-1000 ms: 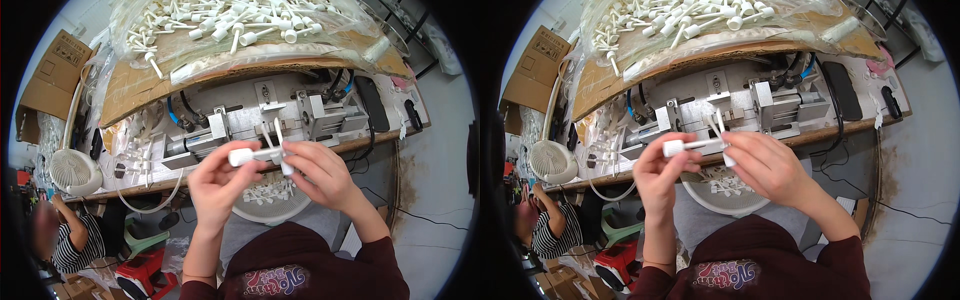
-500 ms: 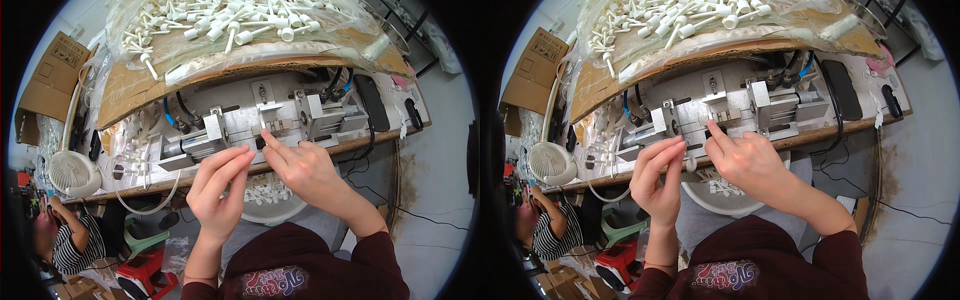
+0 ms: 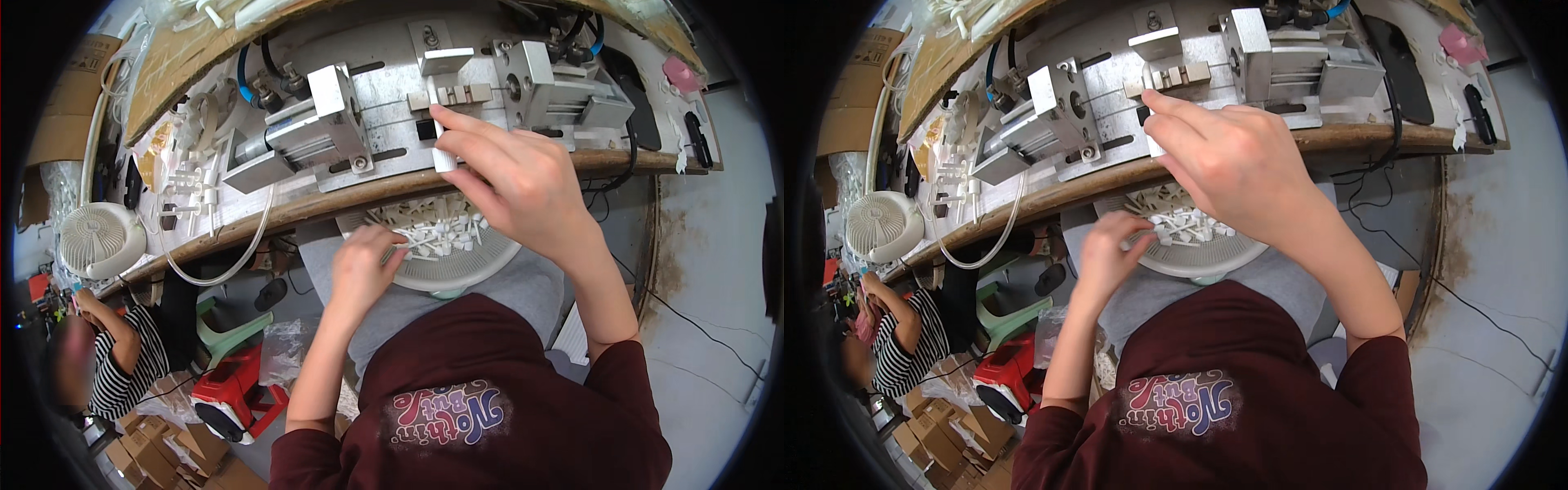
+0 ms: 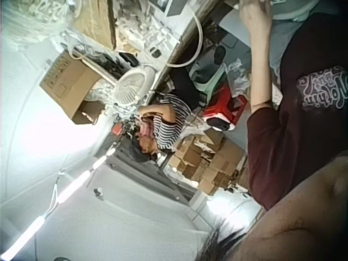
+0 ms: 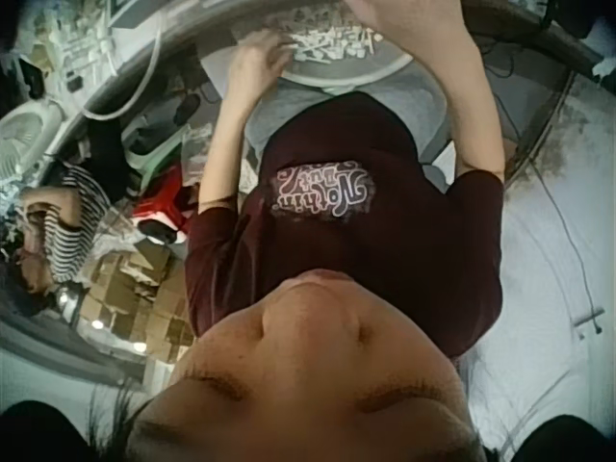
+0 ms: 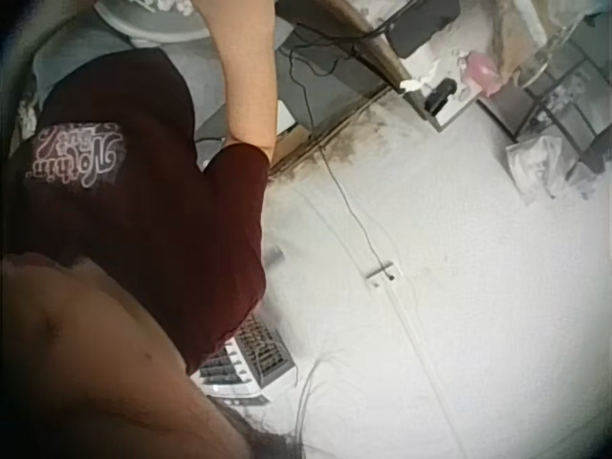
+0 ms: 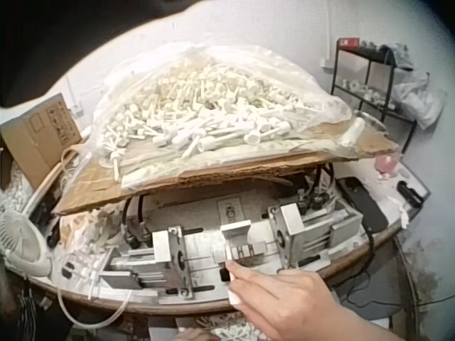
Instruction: Manually assemble plastic sprayer components using a specialized workbench fixture.
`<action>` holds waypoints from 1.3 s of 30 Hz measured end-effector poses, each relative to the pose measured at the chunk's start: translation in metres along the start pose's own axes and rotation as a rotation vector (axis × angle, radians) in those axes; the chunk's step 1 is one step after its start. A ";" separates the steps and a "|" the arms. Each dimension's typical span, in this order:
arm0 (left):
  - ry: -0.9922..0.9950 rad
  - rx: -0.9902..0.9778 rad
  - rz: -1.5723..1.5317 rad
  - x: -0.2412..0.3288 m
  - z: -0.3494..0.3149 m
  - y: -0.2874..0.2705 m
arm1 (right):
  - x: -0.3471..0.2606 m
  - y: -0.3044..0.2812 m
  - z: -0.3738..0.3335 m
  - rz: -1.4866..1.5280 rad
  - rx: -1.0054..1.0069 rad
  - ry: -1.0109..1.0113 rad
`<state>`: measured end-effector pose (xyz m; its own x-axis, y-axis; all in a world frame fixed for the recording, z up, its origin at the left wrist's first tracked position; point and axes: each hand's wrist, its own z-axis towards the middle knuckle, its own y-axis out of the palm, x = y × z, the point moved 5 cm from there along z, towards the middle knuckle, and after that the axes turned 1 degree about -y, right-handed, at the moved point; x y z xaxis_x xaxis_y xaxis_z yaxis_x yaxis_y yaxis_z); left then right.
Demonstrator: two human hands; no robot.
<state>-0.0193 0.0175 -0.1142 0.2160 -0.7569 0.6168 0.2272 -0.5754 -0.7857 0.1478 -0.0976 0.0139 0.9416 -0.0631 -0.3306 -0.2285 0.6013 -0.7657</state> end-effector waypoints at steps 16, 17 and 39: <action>-0.192 -0.519 0.210 -0.083 -0.020 0.141 | -0.013 0.032 -0.078 0.295 -0.609 0.052; -0.201 -0.509 0.171 -0.073 -0.014 0.128 | -0.012 0.019 -0.066 0.295 -0.519 0.049; 0.364 0.517 0.155 0.117 0.066 -0.089 | 0.115 -0.064 0.167 -0.294 -0.239 -0.036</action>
<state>0.0483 0.0009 0.0308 -0.0318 -0.9278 0.3717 0.6663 -0.2969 -0.6840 0.3116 -0.0102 0.1172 0.9827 -0.1745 -0.0617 0.0050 0.3583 -0.9336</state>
